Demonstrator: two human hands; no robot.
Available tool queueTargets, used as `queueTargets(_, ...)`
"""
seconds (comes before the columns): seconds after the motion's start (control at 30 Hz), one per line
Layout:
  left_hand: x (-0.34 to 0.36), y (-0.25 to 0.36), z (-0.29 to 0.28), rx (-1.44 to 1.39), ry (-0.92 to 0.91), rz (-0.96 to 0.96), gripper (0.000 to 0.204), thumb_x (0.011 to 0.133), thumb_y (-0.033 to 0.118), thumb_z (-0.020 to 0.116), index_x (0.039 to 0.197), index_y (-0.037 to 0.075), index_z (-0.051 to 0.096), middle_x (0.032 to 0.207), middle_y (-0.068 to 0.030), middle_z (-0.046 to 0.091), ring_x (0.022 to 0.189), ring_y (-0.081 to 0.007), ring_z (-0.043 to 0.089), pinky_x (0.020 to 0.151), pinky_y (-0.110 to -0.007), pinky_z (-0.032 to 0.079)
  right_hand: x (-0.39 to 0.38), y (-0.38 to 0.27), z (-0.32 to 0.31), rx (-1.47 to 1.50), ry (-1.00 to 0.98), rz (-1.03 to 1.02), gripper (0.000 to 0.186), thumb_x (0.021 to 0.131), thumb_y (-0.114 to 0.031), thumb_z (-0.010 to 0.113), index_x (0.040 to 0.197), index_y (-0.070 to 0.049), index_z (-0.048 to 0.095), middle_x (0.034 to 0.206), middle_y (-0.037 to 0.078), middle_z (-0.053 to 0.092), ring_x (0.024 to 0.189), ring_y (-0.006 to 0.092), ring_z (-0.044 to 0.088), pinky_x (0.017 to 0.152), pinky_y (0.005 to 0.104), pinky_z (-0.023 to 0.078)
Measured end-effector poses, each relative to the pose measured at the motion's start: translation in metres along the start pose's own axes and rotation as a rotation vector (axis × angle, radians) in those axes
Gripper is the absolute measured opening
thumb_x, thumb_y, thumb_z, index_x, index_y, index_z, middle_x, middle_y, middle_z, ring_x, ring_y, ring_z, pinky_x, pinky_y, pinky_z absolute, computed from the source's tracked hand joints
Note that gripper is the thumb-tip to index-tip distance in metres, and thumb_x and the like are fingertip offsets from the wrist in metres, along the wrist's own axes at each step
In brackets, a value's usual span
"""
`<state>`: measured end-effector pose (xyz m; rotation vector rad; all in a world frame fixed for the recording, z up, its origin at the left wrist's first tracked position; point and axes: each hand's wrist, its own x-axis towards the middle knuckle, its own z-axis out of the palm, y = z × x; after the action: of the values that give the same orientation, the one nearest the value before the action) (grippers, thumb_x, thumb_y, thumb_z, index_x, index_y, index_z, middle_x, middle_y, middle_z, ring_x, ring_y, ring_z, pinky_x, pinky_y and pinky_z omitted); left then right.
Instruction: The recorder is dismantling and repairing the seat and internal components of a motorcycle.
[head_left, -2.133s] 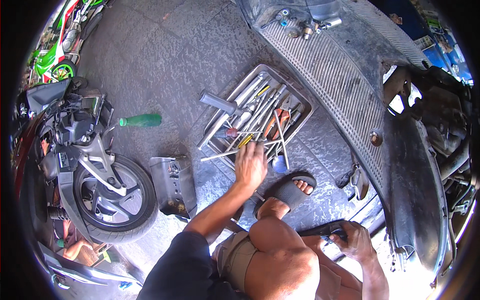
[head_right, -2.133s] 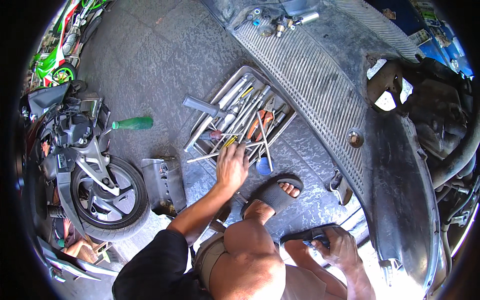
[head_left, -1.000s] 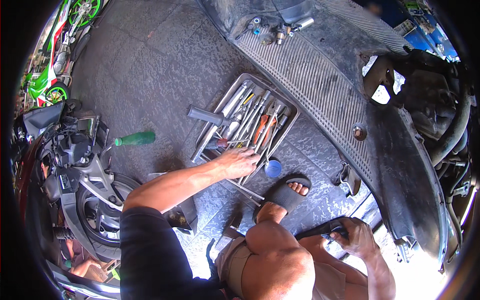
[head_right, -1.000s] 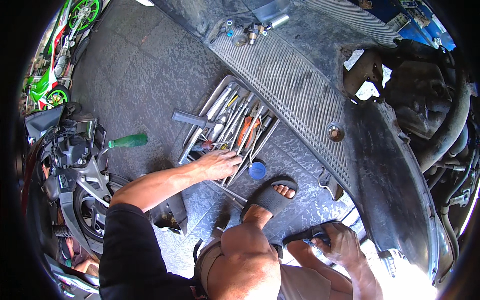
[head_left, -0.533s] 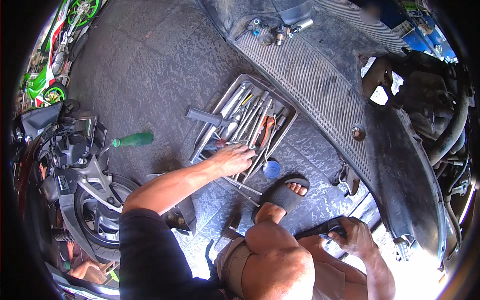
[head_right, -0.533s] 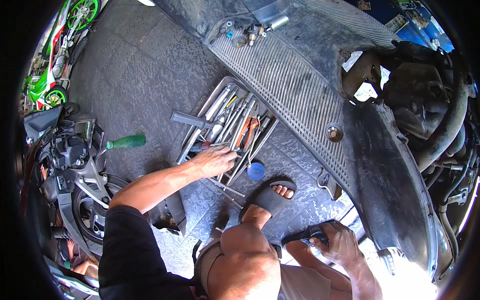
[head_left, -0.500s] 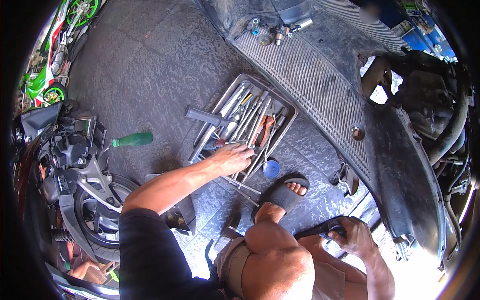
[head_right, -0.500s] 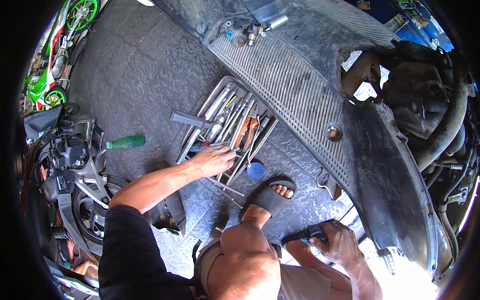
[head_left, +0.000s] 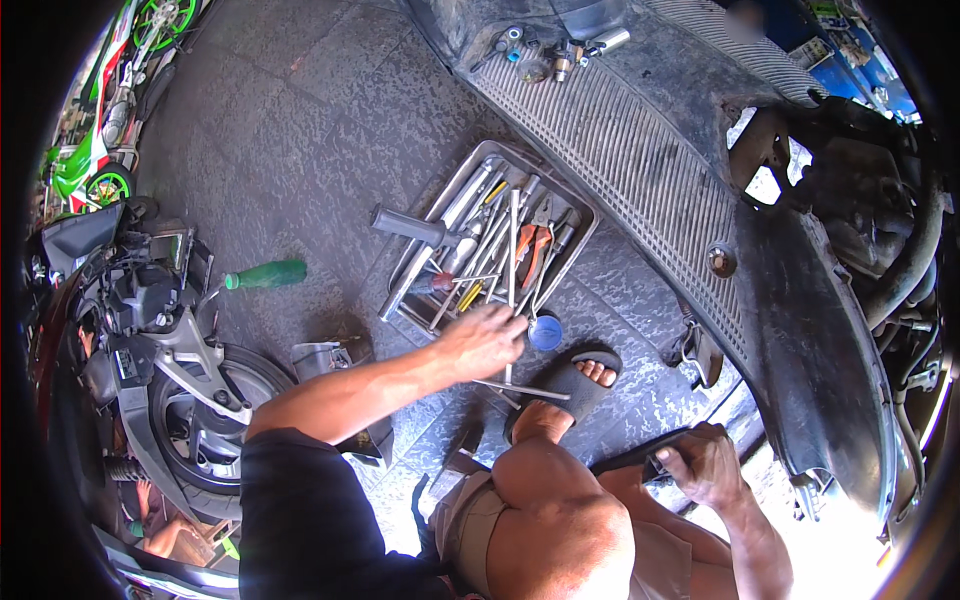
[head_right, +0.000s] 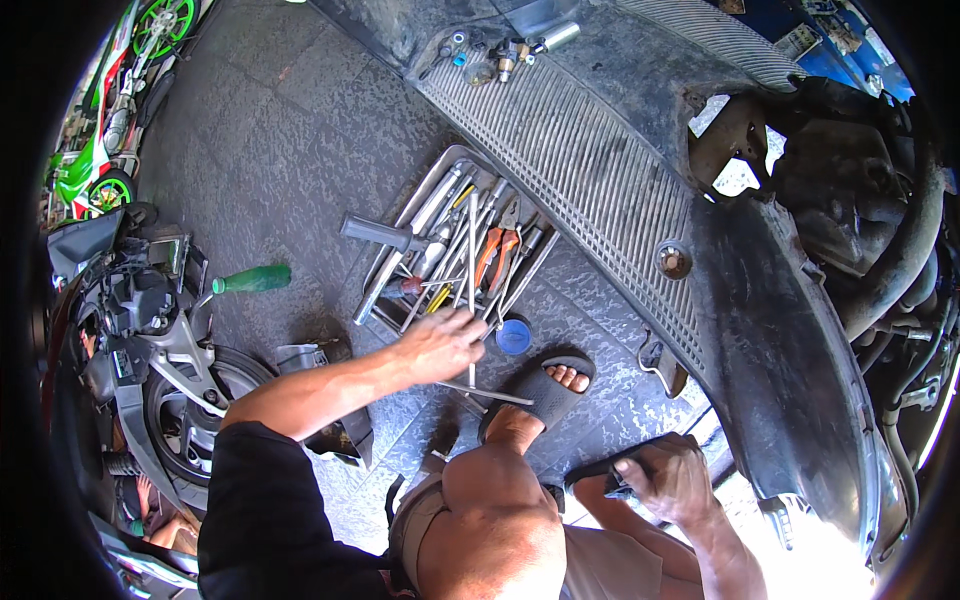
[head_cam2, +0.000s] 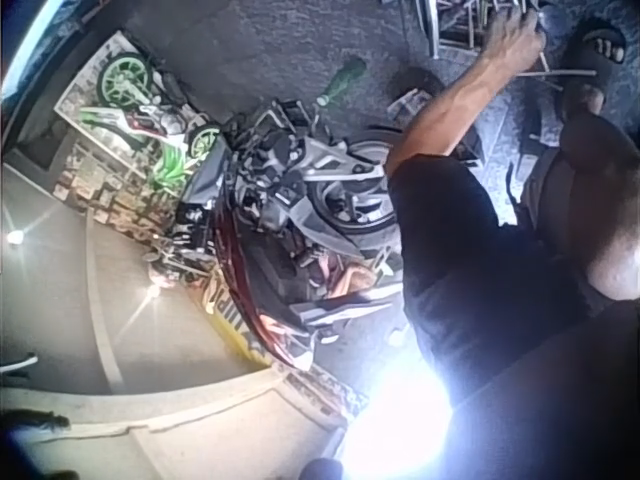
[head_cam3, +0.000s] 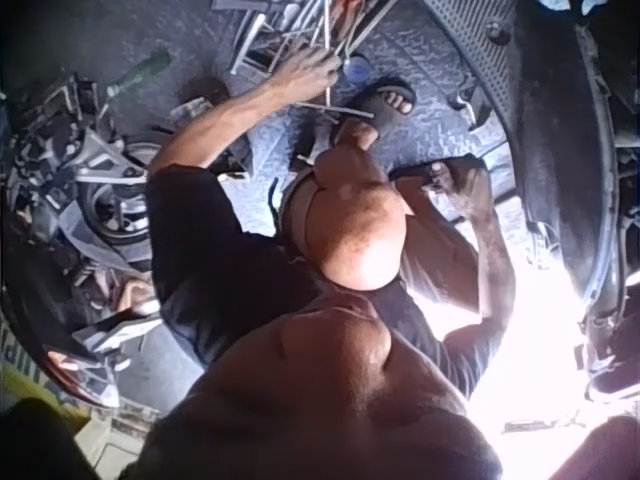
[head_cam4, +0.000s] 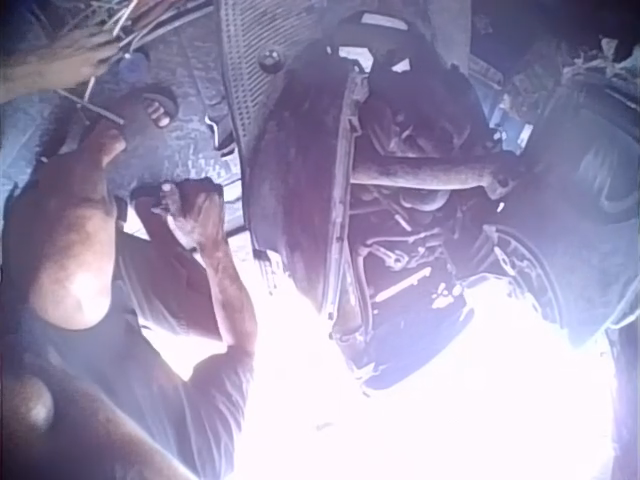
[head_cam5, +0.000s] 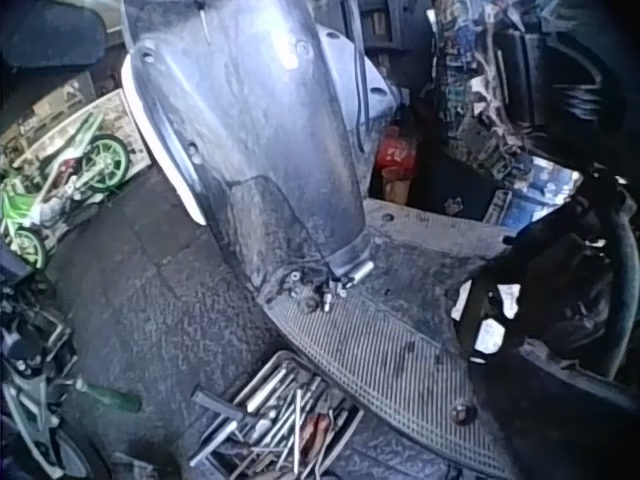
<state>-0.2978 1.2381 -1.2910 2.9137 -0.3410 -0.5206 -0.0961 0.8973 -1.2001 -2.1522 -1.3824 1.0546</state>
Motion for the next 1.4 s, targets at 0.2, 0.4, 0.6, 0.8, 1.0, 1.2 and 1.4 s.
queueTargets(0.2, 0.057, 0.072, -0.004, -0.074, 0.122, -0.14, 0.025, 0.08, 0.014, 0.063, 0.098, -0.002, 0.07, 0.104, -0.014, 0.062, 0.102, -0.0277, 0.061, 0.085, -0.038, 0.056, 0.063, -0.031, 0.038, 0.181, 0.161, 0.173, 0.05, 0.082, -0.013, 0.066, 0.124, 0.006, 0.048, 0.101, 0.034, 0.064, 0.081, 0.05, 0.067, 0.072, 0.0511, 0.057)
queueTargets(0.4, 0.112, 0.126, -0.001, -0.409, 0.347, -0.195, 0.028, 0.083, 0.014, 0.059, 0.106, 0.0, 0.067, 0.114, -0.015, 0.06, 0.101, -0.026, 0.061, 0.087, -0.036, 0.056, 0.079, 0.006, 0.075, 0.278, 0.153, 0.379, 0.041, 0.084, -0.018, 0.063, 0.118, 0.004, 0.054, 0.087, 0.033, 0.067, 0.089, 0.0508, 0.067, 0.075, 0.0538, 0.054)
queueTargets(0.6, 0.06, 0.096, 0.04, -0.561, 0.766, -0.333, 0.032, 0.08, 0.009, 0.073, 0.111, 0.007, 0.066, 0.116, -0.0138, 0.06, 0.099, -0.0283, 0.063, 0.079, -0.037, 0.058, 0.032, 0.089, 0.132, 0.284, 0.298, 0.643, 0.027, 0.097, -0.023, 0.055, 0.089, 0.001, 0.064, 0.08, 0.026, 0.067, 0.078, 0.0464, 0.066, 0.069, 0.0515, 0.049)
queueTargets(0.8, -0.007, 0.032, 0.064, -0.425, 0.787, -0.973, 0.019, 0.084, 0.005, 0.065, 0.103, 0.004, 0.068, 0.101, -0.0146, 0.061, 0.094, -0.0336, 0.062, 0.085, -0.044, 0.051, 0.012, 0.136, 0.174, 0.57, 0.342, 0.696, 0.036, 0.099, -0.028, 0.051, 0.084, 0.002, 0.064, 0.067, 0.012, 0.067, 0.055, 0.0234, 0.064, 0.052, 0.0399, 0.048)
queueTargets(1.0, -0.032, 0.013, 0.073, -0.393, 0.631, -1.09, 0.028, 0.082, 0.01, 0.069, 0.108, 0.003, 0.066, 0.108, -0.0165, 0.059, 0.101, -0.0382, 0.059, 0.092, -0.047, 0.048, 0.013, 0.132, 0.163, 0.745, 0.254, 0.789, 0.038, 0.098, -0.032, 0.053, 0.089, 0.003, 0.066, 0.064, 0.009, 0.064, 0.048, 0.0148, 0.057, 0.044, 0.0347, 0.043)
queueTargets(1.2, -0.019, 0.007, 0.073, -0.418, 0.524, -1.143, 0.038, 0.079, 0.011, 0.073, 0.115, 0.004, 0.064, 0.111, -0.0172, 0.059, 0.105, -0.0385, 0.058, 0.094, -0.046, 0.047, 0.019, 0.106, 0.149, 0.363, 0.629, 0.689, 0.039, 0.097, -0.032, 0.052, 0.094, 0.003, 0.068, 0.066, 0.014, 0.066, 0.057, 0.0225, 0.062, 0.054, 0.0407, 0.047)
queueTargets(1.4, -0.016, 0.026, 0.054, -0.48, 0.679, -1.082, 0.029, 0.082, 0.013, 0.072, 0.107, 0.001, 0.065, 0.103, -0.0177, 0.061, 0.095, -0.0357, 0.062, 0.085, -0.044, 0.05, 0.04, 0.074, 0.111, 0.317, 0.397, 0.576, 0.038, 0.095, -0.032, 0.057, 0.085, 0.003, 0.068, 0.07, 0.018, 0.066, 0.063, 0.0262, 0.063, 0.063, 0.0428, 0.047)
